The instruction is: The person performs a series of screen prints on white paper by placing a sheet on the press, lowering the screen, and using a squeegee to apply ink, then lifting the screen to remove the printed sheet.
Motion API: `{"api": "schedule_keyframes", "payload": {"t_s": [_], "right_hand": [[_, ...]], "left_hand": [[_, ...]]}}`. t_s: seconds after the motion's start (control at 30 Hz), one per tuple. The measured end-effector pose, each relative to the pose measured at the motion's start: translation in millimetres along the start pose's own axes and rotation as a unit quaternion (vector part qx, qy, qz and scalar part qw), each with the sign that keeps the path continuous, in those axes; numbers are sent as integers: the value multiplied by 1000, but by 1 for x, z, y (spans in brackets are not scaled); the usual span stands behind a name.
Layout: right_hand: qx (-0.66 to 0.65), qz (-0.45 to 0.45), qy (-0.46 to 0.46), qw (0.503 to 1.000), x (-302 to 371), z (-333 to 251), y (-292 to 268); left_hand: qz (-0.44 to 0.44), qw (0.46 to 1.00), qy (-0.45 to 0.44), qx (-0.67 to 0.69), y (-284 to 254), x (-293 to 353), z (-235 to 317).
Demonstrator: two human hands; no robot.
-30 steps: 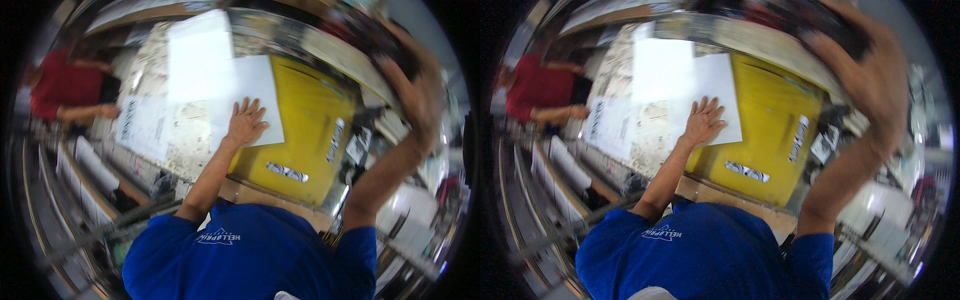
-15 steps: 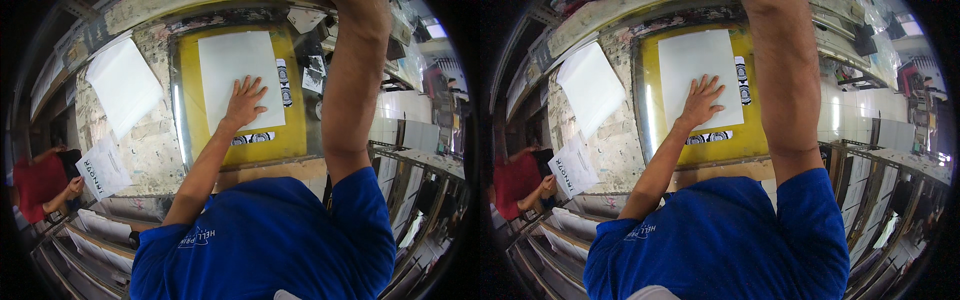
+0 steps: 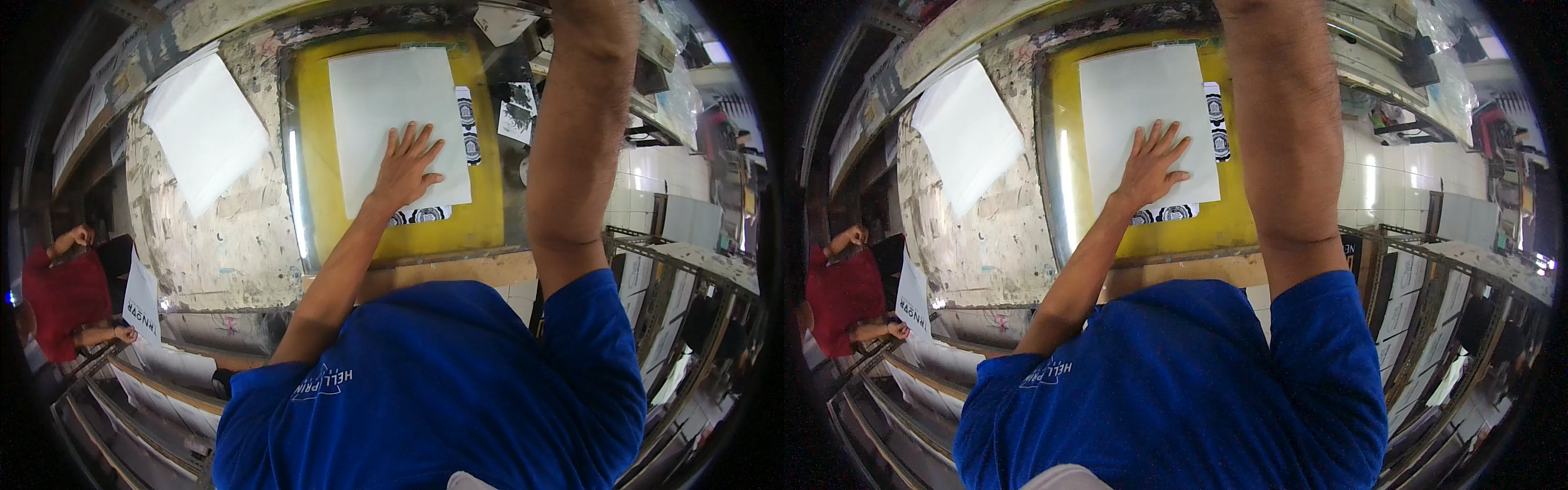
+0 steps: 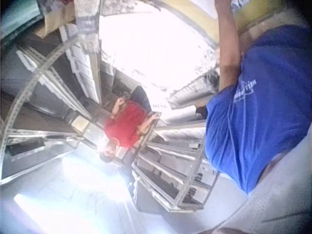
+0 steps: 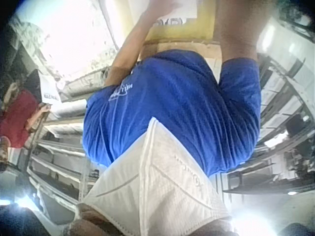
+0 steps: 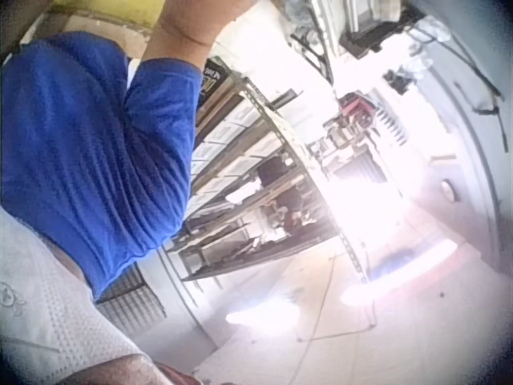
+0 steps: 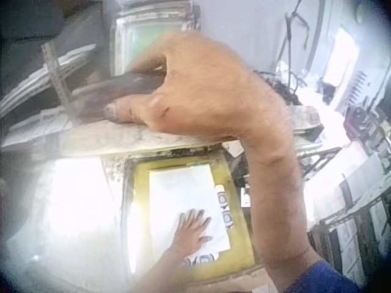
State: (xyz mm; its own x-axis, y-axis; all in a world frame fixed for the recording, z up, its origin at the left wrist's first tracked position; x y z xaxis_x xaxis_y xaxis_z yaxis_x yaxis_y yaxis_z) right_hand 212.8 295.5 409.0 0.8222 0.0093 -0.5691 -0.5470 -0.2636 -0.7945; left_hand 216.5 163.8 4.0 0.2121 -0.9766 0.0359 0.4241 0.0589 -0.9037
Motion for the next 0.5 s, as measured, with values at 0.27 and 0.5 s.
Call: {"api": "schedule_keyframes", "payload": {"t_s": [0.27,0.5], "right_hand": [[70,-28,74,994,1,-41,8],[105,-15,2,994,108,-71,67]], "left_hand": [[243,935,-49,253,-101,32,-7],[479,572,-52,663,-203,128,-27]]}}
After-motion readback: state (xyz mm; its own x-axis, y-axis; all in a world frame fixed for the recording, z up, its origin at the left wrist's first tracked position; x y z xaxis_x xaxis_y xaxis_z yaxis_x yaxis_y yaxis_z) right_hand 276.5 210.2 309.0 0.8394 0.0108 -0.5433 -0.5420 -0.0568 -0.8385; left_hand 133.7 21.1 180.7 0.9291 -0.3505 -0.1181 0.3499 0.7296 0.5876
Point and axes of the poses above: each hand's wrist, its own x-axis away from the middle knuckle, its own y-axis out of the palm, z = x × y, the point moved 3 cm from there along -x, towards the middle knuckle, and after that the axes turned 13 degrees about -y, right-handed, at the moved point
